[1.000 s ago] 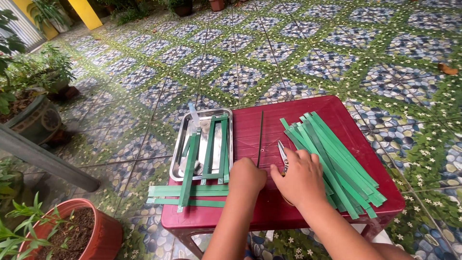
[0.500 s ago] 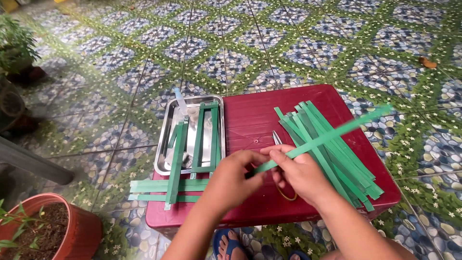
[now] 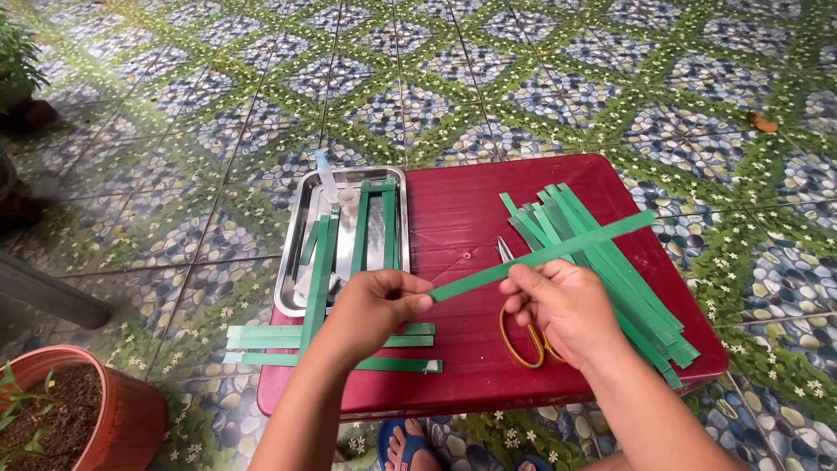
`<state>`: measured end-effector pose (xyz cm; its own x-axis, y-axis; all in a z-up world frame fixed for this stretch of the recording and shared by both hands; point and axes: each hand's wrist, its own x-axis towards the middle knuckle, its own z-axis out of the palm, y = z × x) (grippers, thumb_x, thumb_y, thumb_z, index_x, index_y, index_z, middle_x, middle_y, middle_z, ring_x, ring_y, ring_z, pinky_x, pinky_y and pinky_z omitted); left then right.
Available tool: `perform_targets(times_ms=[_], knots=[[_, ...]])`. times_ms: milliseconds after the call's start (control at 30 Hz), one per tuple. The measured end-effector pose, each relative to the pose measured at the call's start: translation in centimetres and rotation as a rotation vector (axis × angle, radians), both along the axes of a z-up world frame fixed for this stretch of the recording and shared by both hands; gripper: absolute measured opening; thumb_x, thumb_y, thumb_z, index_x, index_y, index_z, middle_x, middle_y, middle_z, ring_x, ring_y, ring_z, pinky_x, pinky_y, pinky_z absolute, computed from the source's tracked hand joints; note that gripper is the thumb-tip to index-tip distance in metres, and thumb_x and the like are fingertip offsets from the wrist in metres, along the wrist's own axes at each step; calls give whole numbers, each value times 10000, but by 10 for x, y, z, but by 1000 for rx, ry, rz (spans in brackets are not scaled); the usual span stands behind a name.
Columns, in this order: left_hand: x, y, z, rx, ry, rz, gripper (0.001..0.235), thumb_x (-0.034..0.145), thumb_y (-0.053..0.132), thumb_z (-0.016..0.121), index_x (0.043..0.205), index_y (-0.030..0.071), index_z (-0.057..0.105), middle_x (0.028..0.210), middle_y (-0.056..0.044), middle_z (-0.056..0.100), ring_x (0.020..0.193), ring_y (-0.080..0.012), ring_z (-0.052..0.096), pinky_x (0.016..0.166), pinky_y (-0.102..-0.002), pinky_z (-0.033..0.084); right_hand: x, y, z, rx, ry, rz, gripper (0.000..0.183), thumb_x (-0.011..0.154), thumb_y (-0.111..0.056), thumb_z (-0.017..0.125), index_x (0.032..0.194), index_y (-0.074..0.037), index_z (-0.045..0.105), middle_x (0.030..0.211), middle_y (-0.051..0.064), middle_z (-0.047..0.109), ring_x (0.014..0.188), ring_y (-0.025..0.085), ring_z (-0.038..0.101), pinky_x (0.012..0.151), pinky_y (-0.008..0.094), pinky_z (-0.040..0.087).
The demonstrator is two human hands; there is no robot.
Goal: Cutting green bamboo strips to specific lengths using scissors and organizing them on a table and in a metal tray.
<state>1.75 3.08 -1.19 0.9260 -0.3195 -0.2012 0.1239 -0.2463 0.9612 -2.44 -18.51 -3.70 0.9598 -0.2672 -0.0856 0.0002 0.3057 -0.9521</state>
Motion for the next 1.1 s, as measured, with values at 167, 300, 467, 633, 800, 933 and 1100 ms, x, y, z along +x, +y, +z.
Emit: perform_targets(times_ms=[167,300,467,633,800,933,1100], knots=[[2,16,17,36,-41,63,198,726,17,671,895,-86,670,609,-147,603,525,-161,534,476,-250,491,7,-30,-1,88,-58,-105,100,855,-145,580,834,-51,553,741,102,633,567,185,613,455,253,481],[6,20,18,19,-15,105,218,745,27,664,926,-94,658,622,-156,594,577,-163,535,515,-263,519,9,-46,5,101,-80,-180,105,868,-189,580,867,-90,546,739,51,612,578,143,590,474,219,460],[6,18,18,32,-23,103,230,748,31,666,940,-95,658,621,-154,580,590,-160,526,525,-272,534,7,-45,9,109,-92,-206,122,860,-177,589,896,-68,550,738,67,606,575,149,581,469,227,463],[10,20,10,41,-29,107,237,757,43,661,957,-85,657,619,-152,571,592,-159,515,527,-283,546,5,-43,10,106,-84,-207,166,846,-157,604,938,-25,563,734,90,603,566,152,577,456,230,462],[6,18,13,-249,21,179,299,764,-6,616,1053,-82,596,822,-192,660,651,-197,635,597,-283,563,6,-50,10,146,-146,-269,179,906,-235,537,934,-63,580,729,77,613,558,151,584,460,227,461],[7,15,12,-342,65,131,320,778,30,597,1096,2,609,758,-71,623,731,-181,655,614,-239,520,5,-49,27,205,-8,-345,123,925,-163,496,907,-58,558,737,72,522,628,151,483,507,239,381],[0,13,21,-485,87,24,432,780,-64,528,1208,-1,532,863,-182,663,757,-200,656,600,-199,530,7,-60,21,194,-51,-343,133,921,-184,490,914,-80,572,732,46,524,615,129,480,502,225,367]])
